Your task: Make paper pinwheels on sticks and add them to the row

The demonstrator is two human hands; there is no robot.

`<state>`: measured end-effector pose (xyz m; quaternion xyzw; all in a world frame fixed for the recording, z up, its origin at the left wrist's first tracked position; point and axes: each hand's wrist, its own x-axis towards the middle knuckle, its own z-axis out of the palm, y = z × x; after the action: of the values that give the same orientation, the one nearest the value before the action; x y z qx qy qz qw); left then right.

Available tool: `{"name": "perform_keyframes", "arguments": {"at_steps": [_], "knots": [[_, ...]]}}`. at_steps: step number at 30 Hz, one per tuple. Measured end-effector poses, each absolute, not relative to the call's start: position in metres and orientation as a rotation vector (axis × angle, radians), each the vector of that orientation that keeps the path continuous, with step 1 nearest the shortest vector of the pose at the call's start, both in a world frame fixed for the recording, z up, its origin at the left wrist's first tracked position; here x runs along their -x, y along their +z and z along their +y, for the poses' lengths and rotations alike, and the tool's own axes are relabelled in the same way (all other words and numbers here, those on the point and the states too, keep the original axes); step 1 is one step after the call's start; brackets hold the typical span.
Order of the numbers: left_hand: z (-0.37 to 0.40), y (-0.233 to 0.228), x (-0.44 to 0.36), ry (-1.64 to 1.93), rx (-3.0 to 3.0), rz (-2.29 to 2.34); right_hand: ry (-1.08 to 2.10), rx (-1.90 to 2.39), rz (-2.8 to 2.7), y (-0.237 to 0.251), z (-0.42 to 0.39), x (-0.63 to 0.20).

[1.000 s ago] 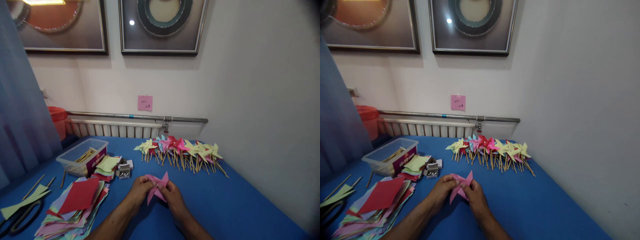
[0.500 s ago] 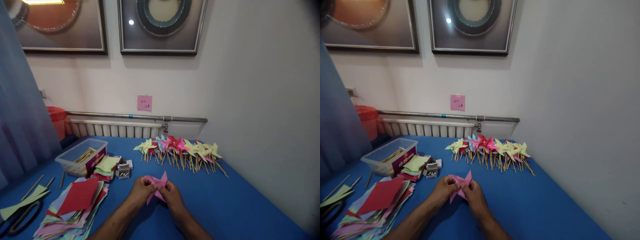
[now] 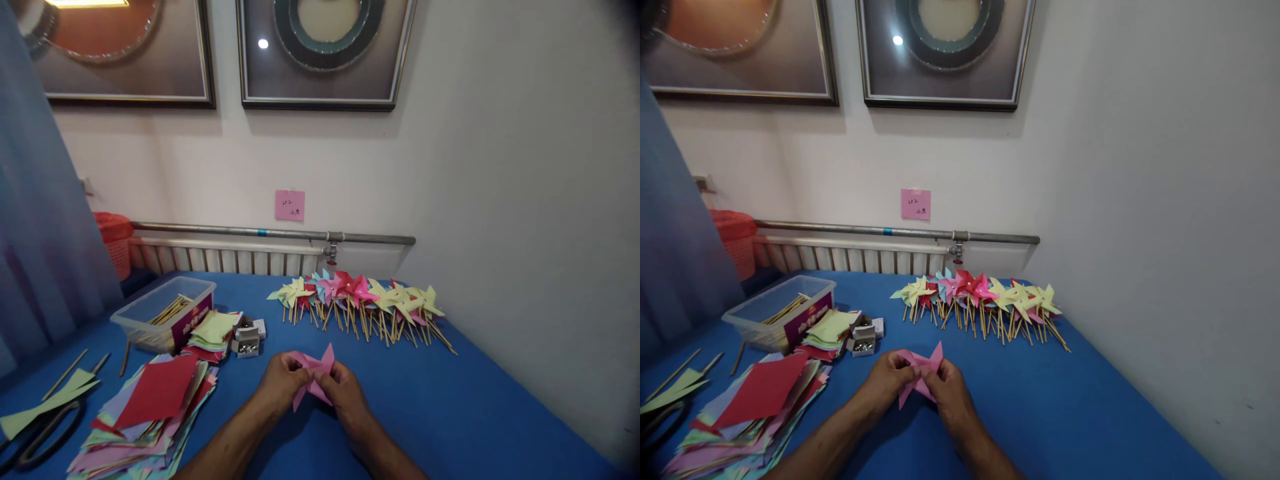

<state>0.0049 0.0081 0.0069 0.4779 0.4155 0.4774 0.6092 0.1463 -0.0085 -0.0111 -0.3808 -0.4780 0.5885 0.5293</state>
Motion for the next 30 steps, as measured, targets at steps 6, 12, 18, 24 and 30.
{"name": "perform_keyframes", "arguments": {"at_steps": [6,12,18,24,30], "knots": [[0.006,0.013,-0.004,1.112,-1.089,0.944,1.378,0.927,-1.157,-0.014,-0.008,-0.147],[0.002,0.021,-0.003,1.148,-1.011,0.898,1.403,0.916,-1.1,-0.017,-0.007,-0.149],[0.005,0.02,-0.002,1.183,-1.035,0.992,1.378,0.945,-1.003,-0.02,-0.005,-0.15],[0.006,0.016,-0.002,1.159,-1.057,1.003,1.405,0.915,-1.018,-0.021,-0.004,-0.15],[0.007,0.012,-0.001,1.138,-1.059,1.006,1.416,0.904,-1.035,-0.018,-0.007,-0.15]]}}
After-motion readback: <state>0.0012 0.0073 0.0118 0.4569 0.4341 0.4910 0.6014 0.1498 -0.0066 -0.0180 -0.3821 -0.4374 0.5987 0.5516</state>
